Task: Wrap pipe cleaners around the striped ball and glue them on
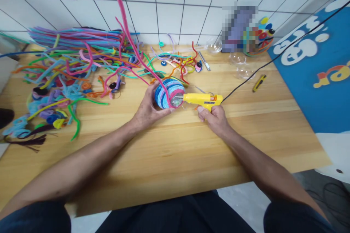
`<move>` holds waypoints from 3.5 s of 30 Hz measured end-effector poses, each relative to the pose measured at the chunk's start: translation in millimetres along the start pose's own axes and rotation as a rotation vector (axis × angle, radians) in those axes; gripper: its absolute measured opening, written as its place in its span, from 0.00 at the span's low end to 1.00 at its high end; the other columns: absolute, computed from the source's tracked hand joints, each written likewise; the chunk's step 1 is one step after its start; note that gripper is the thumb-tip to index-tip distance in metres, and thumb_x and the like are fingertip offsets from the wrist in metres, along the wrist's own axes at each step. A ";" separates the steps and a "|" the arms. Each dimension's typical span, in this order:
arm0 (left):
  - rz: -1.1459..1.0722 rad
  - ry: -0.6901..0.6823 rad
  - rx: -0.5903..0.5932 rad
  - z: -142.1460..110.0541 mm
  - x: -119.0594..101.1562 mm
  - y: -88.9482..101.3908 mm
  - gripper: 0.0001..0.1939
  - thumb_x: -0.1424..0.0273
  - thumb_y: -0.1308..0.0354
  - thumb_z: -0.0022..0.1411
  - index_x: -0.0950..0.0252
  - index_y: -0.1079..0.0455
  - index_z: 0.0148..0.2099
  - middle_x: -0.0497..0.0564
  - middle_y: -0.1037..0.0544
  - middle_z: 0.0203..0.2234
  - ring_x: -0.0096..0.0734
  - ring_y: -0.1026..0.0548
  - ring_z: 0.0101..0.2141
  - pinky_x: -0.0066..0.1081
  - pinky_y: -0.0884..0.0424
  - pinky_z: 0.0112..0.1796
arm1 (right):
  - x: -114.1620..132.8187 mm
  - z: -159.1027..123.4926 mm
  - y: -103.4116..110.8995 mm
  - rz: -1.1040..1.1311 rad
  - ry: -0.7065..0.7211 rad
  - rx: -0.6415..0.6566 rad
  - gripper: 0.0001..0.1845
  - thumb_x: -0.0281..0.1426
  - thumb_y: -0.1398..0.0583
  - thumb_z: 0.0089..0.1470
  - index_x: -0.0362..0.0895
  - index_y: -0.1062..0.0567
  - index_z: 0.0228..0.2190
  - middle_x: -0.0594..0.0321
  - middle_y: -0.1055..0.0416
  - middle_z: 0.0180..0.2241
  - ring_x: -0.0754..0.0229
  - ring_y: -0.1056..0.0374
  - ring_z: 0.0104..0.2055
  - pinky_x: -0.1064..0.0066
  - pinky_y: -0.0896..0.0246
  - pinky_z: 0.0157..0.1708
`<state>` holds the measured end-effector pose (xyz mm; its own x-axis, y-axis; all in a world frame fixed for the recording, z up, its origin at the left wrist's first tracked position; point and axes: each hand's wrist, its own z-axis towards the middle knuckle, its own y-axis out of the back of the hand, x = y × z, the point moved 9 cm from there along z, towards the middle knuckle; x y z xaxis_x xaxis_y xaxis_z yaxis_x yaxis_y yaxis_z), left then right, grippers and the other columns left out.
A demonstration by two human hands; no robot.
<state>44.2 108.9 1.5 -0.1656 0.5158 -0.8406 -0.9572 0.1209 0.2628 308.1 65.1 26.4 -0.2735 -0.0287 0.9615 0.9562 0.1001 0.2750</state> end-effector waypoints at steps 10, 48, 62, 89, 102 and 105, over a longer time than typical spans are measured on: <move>-0.017 0.010 0.028 2.2 -2.0 -2.4 0.60 0.44 0.17 0.60 0.49 0.46 0.82 0.64 0.33 0.78 0.62 0.25 0.74 0.65 0.26 0.74 | -0.9 -0.1 4.7 -0.014 -0.014 -0.045 0.36 0.62 0.33 0.63 0.49 0.30 0.18 0.66 0.34 0.17 0.61 0.38 0.21 0.66 0.43 0.24; -0.010 -0.055 0.010 4.5 -15.7 -5.0 0.57 0.48 0.17 0.63 0.49 0.44 0.83 0.64 0.31 0.76 0.64 0.27 0.75 0.64 0.27 0.75 | 3.3 -4.2 -0.9 0.040 0.032 -0.030 0.36 0.63 0.32 0.63 0.49 0.29 0.19 0.66 0.34 0.16 0.62 0.39 0.20 0.67 0.43 0.23; -0.028 -0.040 -0.001 9.0 -18.8 -9.3 0.56 0.50 0.17 0.62 0.54 0.41 0.81 0.66 0.27 0.73 0.64 0.25 0.74 0.64 0.26 0.74 | -2.6 -4.6 4.1 0.050 0.028 -0.075 0.37 0.68 0.31 0.59 0.49 0.26 0.21 0.68 0.34 0.16 0.63 0.41 0.19 0.66 0.43 0.23; -0.048 -0.025 -0.011 10.3 -18.9 -7.4 0.56 0.50 0.16 0.60 0.54 0.38 0.80 0.64 0.25 0.71 0.62 0.23 0.72 0.61 0.25 0.74 | -7.0 -3.7 11.3 0.042 0.006 -0.130 0.35 0.65 0.30 0.59 0.50 0.28 0.21 0.70 0.37 0.16 0.63 0.41 0.20 0.66 0.43 0.24; -0.054 -0.033 -0.010 10.4 -17.0 -10.3 0.55 0.48 0.17 0.62 0.53 0.40 0.81 0.64 0.27 0.72 0.65 0.24 0.73 0.67 0.26 0.74 | -6.5 -2.2 12.8 0.029 0.020 -0.154 0.38 0.67 0.31 0.59 0.50 0.31 0.20 0.69 0.38 0.16 0.63 0.42 0.20 0.67 0.44 0.23; -0.058 -0.027 -0.002 10.1 -16.4 -11.9 0.54 0.48 0.18 0.63 0.51 0.41 0.81 0.63 0.28 0.73 0.66 0.25 0.73 0.69 0.27 0.75 | -4.6 -2.4 13.4 0.021 0.025 -0.151 0.40 0.69 0.31 0.59 0.49 0.31 0.20 0.68 0.37 0.16 0.63 0.40 0.20 0.66 0.43 0.24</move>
<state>60.7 107.6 17.0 -0.1034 0.5308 -0.8412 -0.9655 0.1496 0.2130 322.4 64.2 25.7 -0.2527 -0.0530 0.9661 0.9669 -0.0494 0.2502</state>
